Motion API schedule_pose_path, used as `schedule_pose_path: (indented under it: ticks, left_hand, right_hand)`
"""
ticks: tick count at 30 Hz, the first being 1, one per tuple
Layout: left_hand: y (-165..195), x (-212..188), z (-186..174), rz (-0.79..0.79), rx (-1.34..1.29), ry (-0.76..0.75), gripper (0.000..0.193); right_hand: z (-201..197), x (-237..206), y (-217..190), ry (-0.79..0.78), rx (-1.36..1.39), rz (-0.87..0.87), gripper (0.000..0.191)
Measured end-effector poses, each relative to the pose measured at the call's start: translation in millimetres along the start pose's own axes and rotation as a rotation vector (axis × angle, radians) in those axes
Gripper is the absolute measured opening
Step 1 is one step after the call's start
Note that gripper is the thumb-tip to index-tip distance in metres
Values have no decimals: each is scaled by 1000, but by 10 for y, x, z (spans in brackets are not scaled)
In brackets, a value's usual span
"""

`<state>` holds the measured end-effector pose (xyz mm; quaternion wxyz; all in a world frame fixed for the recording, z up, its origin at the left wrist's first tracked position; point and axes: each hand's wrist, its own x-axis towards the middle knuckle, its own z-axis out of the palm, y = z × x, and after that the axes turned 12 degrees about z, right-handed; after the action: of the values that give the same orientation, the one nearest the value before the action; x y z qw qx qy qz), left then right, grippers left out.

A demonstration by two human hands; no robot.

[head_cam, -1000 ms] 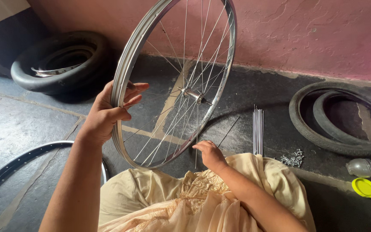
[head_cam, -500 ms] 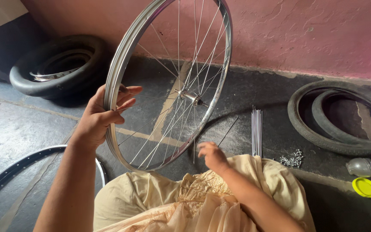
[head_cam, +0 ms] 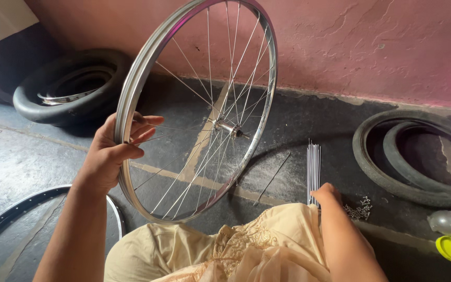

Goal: The person laces a bicycle wheel by inserting spokes through the hub and rim. They rotate the wheel to access different spoke holes and continue adding spokes one at a time.

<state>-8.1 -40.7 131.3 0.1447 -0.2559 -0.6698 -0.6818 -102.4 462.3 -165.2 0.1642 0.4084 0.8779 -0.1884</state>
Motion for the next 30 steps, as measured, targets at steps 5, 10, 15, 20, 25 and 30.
schedule_pose_path:
  ticks: [5,10,15,20,25,30]
  left_hand:
    - [-46,3,23,3,-18,29,62]
    - [-76,-12,33,2,9,50,61]
    - [-88,-28,53,24,-14,74,61]
    - [-85,-64,81,11,-5,99,61]
    - [-86,-115,66,1,23,100,61]
    - [-92,-148,48,-16,11,127,63]
  right_hand:
    - [92,79,-80,-39,-31,80,47]
    - [132,147,-117,31,-32,83,33]
    - [166,272,-98,-8,-35,111,36]
    - [202,320,-64,9,-40,72,35]
    - [97,363,-30,-13,54,101,33]
    - [-87,271,103,288,325,-148,29]
